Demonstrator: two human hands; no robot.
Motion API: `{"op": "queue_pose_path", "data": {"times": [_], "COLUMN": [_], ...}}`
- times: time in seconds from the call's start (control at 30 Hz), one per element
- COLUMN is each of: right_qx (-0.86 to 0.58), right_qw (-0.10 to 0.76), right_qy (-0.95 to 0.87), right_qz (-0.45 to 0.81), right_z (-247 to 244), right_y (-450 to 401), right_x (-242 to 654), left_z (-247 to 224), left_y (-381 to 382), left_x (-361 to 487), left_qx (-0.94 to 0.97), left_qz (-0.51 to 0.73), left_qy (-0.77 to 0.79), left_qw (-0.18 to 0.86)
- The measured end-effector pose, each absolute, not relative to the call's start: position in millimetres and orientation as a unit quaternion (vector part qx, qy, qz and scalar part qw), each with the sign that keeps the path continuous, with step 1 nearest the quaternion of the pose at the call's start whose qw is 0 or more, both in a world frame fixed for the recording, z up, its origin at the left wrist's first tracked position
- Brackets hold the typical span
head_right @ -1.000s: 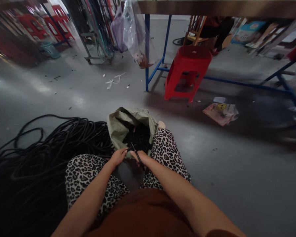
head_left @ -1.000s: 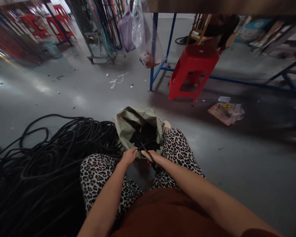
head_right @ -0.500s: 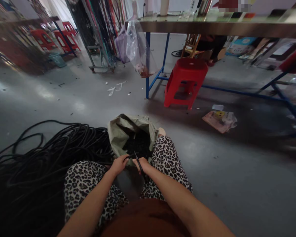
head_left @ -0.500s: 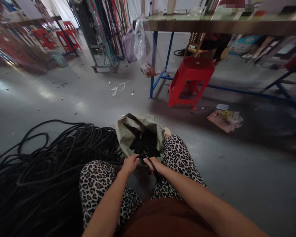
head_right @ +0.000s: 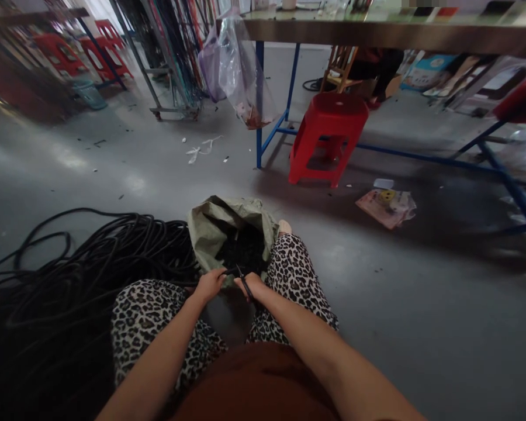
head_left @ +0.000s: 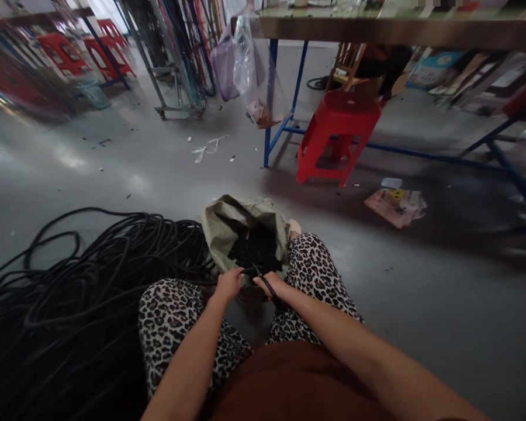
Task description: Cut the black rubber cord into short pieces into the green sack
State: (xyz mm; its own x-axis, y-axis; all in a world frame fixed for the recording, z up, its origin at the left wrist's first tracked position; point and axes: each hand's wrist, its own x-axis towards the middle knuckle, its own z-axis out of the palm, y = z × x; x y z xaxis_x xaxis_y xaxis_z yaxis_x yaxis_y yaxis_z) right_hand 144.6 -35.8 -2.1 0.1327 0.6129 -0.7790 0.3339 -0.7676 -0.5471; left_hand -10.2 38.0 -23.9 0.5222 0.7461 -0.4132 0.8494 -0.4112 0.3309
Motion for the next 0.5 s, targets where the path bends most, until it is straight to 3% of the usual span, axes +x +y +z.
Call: {"op": "queue_pose_path", "data": {"times": [0.5], "right_qx": [-0.734], "right_qw": [0.157], "right_qy": [-0.314], "right_qz": [0.581], "right_z": [2.9], "right_y": [-37.7], "right_x": [148.2], "left_z": [-21.4], "left_y": [44.2], "left_x": [-11.3], "left_qx": [0.808], "left_qz": [-0.030], "left_qy": [0.525], "left_qw": [0.264]}}
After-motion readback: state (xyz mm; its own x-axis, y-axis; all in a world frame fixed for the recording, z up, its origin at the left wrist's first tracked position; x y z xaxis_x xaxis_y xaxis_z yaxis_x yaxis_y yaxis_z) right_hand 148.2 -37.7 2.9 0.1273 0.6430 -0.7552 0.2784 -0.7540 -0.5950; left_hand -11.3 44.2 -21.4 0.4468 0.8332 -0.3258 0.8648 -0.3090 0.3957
